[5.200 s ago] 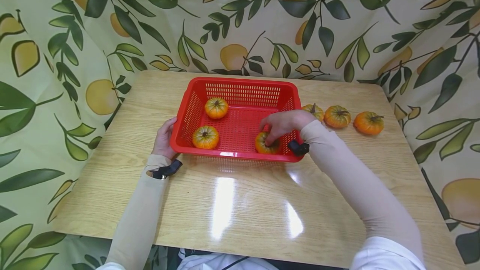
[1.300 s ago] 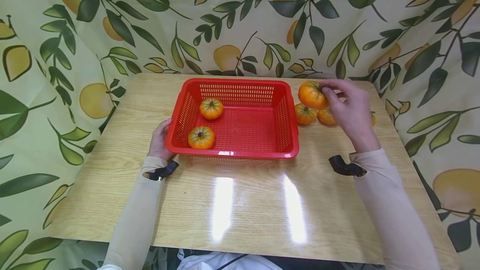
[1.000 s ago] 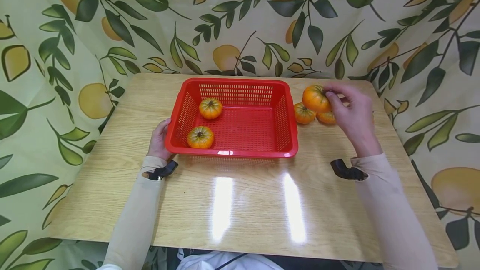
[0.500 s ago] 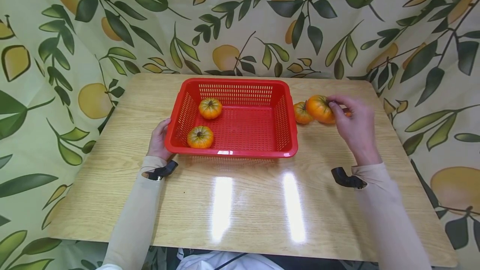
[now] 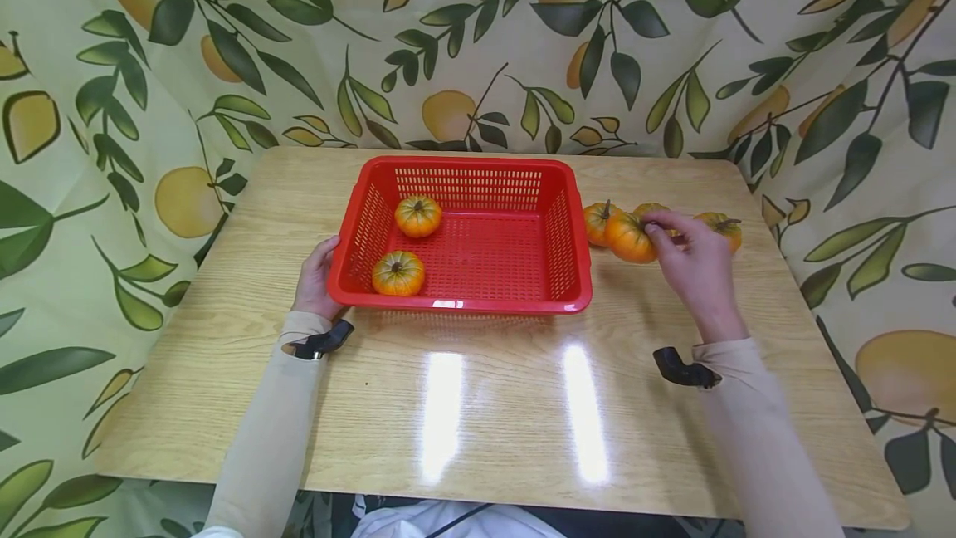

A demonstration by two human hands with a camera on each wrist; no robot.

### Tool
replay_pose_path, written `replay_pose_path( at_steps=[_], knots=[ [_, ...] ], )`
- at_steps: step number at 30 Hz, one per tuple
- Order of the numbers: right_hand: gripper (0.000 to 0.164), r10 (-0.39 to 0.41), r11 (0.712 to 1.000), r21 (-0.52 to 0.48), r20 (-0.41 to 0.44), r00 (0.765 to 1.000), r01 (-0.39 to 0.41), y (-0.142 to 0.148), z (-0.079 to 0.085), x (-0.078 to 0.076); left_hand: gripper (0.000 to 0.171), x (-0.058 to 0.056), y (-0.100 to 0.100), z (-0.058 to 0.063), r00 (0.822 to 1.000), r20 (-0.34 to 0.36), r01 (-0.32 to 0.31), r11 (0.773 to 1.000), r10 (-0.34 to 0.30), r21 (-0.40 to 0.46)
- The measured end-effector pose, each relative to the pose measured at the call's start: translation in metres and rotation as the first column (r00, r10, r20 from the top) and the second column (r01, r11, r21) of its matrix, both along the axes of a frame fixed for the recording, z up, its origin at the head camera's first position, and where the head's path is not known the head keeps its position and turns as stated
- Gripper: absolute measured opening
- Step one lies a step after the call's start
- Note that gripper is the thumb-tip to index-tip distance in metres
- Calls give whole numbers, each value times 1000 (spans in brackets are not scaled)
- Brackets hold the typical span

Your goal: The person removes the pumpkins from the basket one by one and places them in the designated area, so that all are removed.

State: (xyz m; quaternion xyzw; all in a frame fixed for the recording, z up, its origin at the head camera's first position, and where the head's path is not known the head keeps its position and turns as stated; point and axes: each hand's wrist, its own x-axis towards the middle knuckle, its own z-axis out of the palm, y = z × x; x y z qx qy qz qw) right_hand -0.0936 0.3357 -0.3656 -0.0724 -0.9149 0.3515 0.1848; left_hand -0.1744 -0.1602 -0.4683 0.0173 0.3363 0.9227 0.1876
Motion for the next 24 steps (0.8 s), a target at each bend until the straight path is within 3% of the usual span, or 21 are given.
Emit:
replay_pose_path(
  at_steps=[11,24],
  knots=[
    [26,26,999,30,54,998,-28,-4,-12,1,32,0,1,-1,1000,-4,-20,999,19,-38],
    [28,79,996,28,123,989,-83,-2,-28,2,30,-1,0,-3,1000,6,-14,1000,15,-10]
  ],
)
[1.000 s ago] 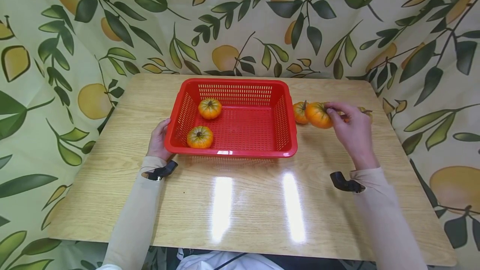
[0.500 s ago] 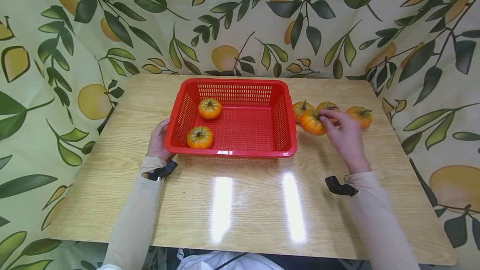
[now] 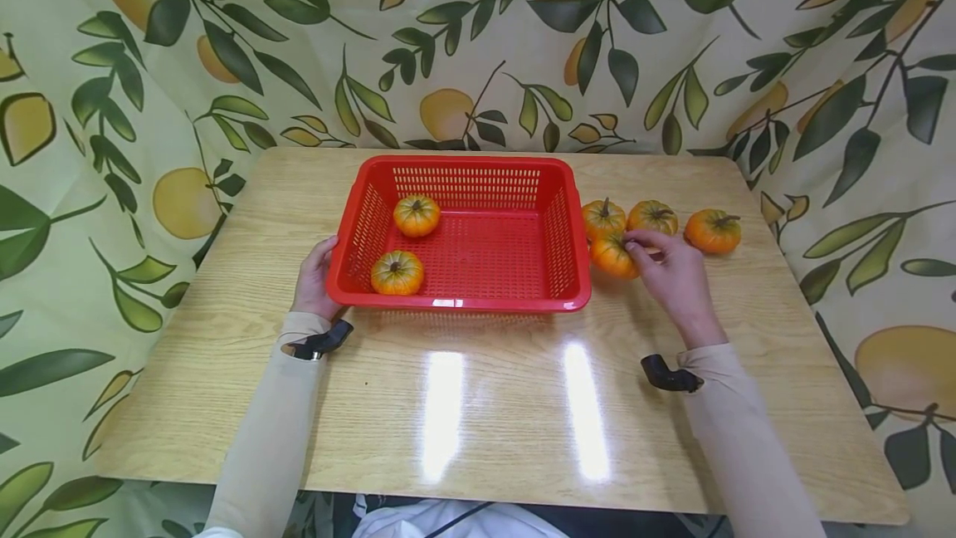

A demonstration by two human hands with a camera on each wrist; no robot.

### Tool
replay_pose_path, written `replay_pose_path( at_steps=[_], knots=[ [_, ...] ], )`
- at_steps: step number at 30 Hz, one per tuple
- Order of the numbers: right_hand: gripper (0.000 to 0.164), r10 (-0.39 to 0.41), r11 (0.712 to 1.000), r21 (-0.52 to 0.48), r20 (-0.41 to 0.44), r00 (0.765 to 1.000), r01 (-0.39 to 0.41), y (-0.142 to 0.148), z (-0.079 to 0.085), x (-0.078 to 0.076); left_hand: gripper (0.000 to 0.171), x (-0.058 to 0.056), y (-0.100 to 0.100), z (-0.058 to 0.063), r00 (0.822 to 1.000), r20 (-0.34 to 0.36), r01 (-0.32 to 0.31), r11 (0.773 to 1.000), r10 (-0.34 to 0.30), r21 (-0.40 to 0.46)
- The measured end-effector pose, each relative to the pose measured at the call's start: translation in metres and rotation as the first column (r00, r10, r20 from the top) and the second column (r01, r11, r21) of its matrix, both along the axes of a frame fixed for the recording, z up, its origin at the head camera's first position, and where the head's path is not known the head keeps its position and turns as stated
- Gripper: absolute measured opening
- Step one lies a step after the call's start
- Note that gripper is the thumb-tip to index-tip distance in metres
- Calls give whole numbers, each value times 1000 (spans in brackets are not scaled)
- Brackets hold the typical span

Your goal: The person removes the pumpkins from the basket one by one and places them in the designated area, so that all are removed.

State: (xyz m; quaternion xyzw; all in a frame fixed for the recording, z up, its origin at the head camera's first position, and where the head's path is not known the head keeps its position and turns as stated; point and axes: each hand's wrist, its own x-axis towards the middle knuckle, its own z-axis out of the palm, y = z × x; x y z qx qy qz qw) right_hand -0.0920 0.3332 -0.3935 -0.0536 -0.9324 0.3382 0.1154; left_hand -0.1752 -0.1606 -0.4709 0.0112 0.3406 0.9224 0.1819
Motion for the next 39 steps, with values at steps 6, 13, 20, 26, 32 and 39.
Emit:
replay_pose_path(
  at_steps=[6,13,20,26,32,39],
  knots=[
    [29,14,1000,14,48,999,-15,0,-6,1,26,1,0,2,1000,-2,4,1000,-4,1],
    [26,51,998,25,49,998,-52,-1,-12,1,23,1,0,1,1000,-11,11,1000,-11,2],
    [27,66,998,18,72,995,-67,-1,-17,1,22,1,0,1,1000,-13,6,1000,-6,14],
    [25,95,995,16,124,988,-98,-3,-19,2,27,1,0,1,1000,-12,0,1000,0,-4],
    [23,133,991,6,117,984,-135,-4,-21,3,24,1,0,2,1000,-9,-8,1000,8,3],
    [26,158,987,-18,131,979,-157,-4,-21,4,22,1,0,2,1000,-11,3,1000,-2,24]
  ],
)
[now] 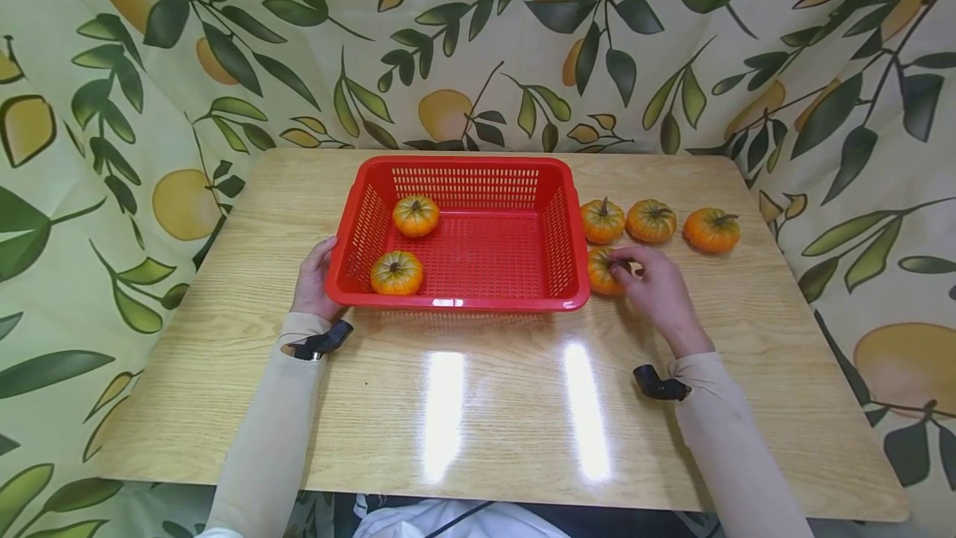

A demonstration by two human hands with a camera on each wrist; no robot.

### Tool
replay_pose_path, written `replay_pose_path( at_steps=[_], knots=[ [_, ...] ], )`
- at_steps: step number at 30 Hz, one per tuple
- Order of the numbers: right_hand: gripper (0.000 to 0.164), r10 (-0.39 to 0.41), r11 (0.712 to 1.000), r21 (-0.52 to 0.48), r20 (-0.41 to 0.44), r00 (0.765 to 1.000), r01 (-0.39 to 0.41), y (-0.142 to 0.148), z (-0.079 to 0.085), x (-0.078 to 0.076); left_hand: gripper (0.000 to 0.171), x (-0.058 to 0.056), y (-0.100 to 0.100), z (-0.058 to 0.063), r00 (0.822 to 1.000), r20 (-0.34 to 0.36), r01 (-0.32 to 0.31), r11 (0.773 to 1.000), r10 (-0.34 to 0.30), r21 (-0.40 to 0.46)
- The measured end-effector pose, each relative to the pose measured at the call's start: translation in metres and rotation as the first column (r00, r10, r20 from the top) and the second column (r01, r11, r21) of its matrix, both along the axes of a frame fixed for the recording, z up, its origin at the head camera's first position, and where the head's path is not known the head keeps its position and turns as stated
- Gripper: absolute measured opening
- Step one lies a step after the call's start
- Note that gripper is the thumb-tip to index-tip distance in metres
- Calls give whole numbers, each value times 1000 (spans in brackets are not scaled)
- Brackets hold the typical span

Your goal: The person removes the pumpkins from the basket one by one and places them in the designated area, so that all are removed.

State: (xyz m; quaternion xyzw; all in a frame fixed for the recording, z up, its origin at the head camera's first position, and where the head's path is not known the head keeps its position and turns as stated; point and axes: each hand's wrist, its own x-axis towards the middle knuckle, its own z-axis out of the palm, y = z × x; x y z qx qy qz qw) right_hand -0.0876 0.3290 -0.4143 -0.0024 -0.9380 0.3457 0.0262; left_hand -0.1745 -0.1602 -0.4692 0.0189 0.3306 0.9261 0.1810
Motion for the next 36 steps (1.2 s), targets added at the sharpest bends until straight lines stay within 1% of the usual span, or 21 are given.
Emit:
replay_pose_path(
  at_steps=[9,12,16,19,23,28,33,36],
  knots=[
    [31,1,1000,-12,31,1000,0,-1,0,0,29,0,0,1,1000,-3,-2,1000,2,-22],
    [34,0,1000,-14,39,999,0,-2,0,0,28,0,0,1,1000,1,-4,1000,4,-20],
    [39,28,1000,-16,41,999,-27,0,1,1,27,0,1,2,1000,11,-10,1000,10,-21],
    [47,64,998,-14,39,997,-63,0,5,2,27,-1,1,1,1000,8,-14,999,14,-30],
    [54,90,996,-30,32,995,-89,-1,12,3,26,-1,0,0,1000,6,-14,999,14,-29],
    [55,88,995,-52,-5,996,-88,-4,26,1,26,-1,0,0,1000,3,-9,1000,9,-18],
    [56,43,995,-89,-30,999,-45,-9,43,-2,28,-1,-1,-1,1000,3,-2,1000,2,-16],
    [56,21,994,-106,-27,999,-24,-14,52,-5,29,-1,-1,-1,1000,9,3,1000,-3,-10]
  ],
)
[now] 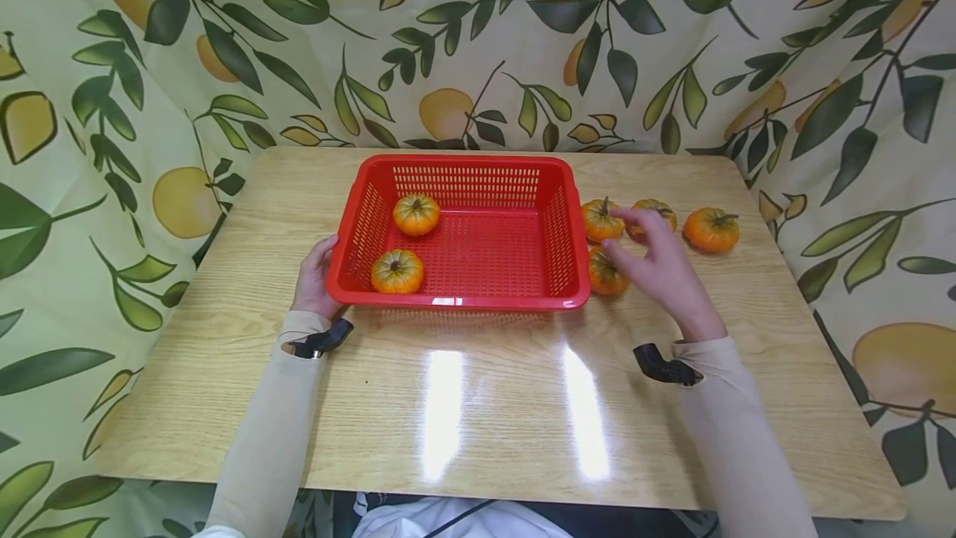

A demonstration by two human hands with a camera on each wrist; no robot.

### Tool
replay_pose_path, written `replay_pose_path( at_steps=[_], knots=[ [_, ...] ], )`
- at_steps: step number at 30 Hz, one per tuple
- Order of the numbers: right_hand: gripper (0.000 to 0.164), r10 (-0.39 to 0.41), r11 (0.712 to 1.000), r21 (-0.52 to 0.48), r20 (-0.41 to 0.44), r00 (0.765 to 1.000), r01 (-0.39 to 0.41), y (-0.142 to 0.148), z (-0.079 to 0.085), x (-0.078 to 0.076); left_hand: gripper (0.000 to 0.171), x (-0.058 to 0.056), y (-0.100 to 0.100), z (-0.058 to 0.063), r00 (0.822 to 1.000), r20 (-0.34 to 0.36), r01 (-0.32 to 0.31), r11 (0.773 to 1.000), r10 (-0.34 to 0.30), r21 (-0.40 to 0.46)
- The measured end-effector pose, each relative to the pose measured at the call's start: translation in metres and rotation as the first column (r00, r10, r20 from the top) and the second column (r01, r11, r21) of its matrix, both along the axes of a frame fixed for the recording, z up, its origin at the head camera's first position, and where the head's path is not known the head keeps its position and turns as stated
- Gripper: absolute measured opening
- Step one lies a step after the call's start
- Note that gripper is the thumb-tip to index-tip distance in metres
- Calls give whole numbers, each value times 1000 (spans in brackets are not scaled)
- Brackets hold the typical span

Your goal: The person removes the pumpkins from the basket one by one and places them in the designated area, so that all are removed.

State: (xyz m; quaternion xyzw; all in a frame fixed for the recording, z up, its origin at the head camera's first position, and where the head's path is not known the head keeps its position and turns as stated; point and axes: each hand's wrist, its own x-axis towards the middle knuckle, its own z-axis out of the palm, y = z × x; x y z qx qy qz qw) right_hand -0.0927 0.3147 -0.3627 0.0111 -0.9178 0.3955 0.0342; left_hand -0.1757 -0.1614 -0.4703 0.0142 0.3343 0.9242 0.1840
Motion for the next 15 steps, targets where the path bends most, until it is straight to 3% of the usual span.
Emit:
replay_pose_path(
  at_steps=[8,15],
  knots=[
    [57,20,999,-31,22,1000,-19,-17,16,-14,34,0,0,-1,1000,1,6,1000,-6,3],
    [56,49,997,-49,-34,998,-51,-37,30,-24,32,0,0,-1,1000,-4,4,1000,-4,13]
  ],
)
